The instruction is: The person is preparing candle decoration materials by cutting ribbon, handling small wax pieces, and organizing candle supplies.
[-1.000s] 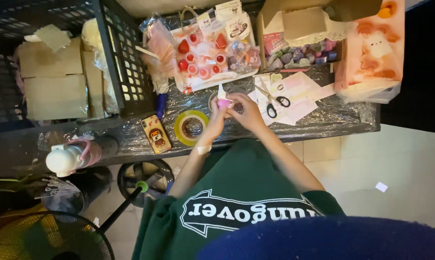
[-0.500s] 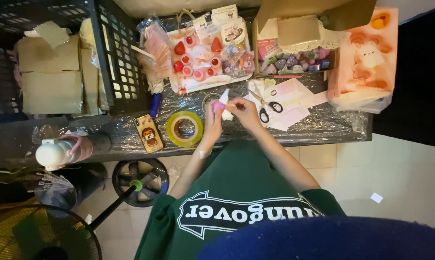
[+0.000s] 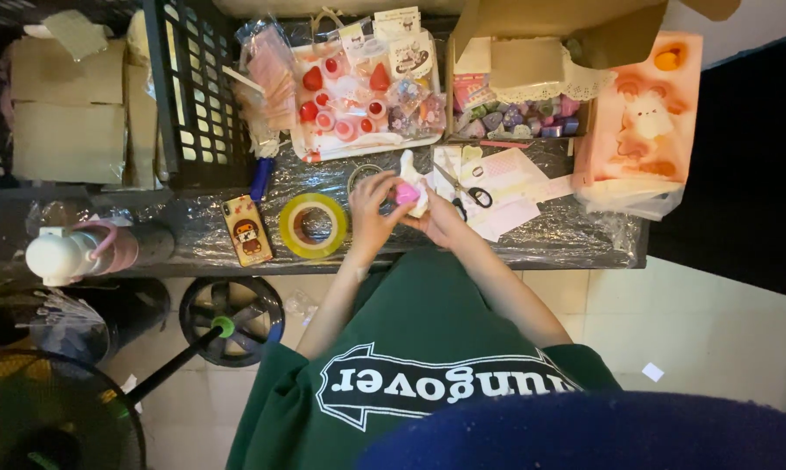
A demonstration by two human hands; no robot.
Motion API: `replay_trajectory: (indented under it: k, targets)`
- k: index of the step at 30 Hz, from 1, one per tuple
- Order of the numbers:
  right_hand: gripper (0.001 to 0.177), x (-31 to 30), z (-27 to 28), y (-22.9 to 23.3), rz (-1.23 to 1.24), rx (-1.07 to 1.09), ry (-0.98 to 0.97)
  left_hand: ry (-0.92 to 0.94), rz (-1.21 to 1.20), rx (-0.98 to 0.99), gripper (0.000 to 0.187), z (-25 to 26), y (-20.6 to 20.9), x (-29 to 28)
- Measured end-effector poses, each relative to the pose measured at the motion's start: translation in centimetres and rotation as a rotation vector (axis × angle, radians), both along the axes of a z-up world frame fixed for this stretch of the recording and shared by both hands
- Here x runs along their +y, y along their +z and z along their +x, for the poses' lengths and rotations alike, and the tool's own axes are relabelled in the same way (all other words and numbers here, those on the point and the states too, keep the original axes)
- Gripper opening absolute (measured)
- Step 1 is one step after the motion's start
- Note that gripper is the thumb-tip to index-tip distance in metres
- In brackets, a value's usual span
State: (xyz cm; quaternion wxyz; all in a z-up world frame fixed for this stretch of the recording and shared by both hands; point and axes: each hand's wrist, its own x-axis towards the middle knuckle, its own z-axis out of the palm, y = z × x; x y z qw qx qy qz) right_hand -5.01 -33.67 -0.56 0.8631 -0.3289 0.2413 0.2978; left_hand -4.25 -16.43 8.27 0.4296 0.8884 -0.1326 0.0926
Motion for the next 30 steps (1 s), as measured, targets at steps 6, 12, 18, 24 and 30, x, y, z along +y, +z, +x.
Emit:
replay_trajectory:
  k: [6,12,18,24,30]
  targets:
    - [0.042,-1.6,-0.5,-1.4,-0.053,-0.022,0.104,-0.062,0.066,0.066,0.047,-0.8,-1.2,-0.1]
    - [0.036,-2.4,-0.8,-5.8,0.074,-0.038,0.041,-0.156,0.125,0.029,0.046,-1.0,-0.1,-0.5]
    - [0.053,-1.1,1.4,7.0,0.094,0.099,0.021,0.180,0.076,0.074,0.039,-1.8,0.7,-2.0]
    - [0.041,-2.0,-0.4,-2.8,0.065,-0.108,0.157,0.219,-0.069,0.210,0.036,-1.9,-1.4,-1.1]
    - [0.035,-0.4,-0.8,-3.5,-0.144,-0.176,0.065,0.171,-0.015,0.107,0.039,-2.8,-0.5,-1.0]
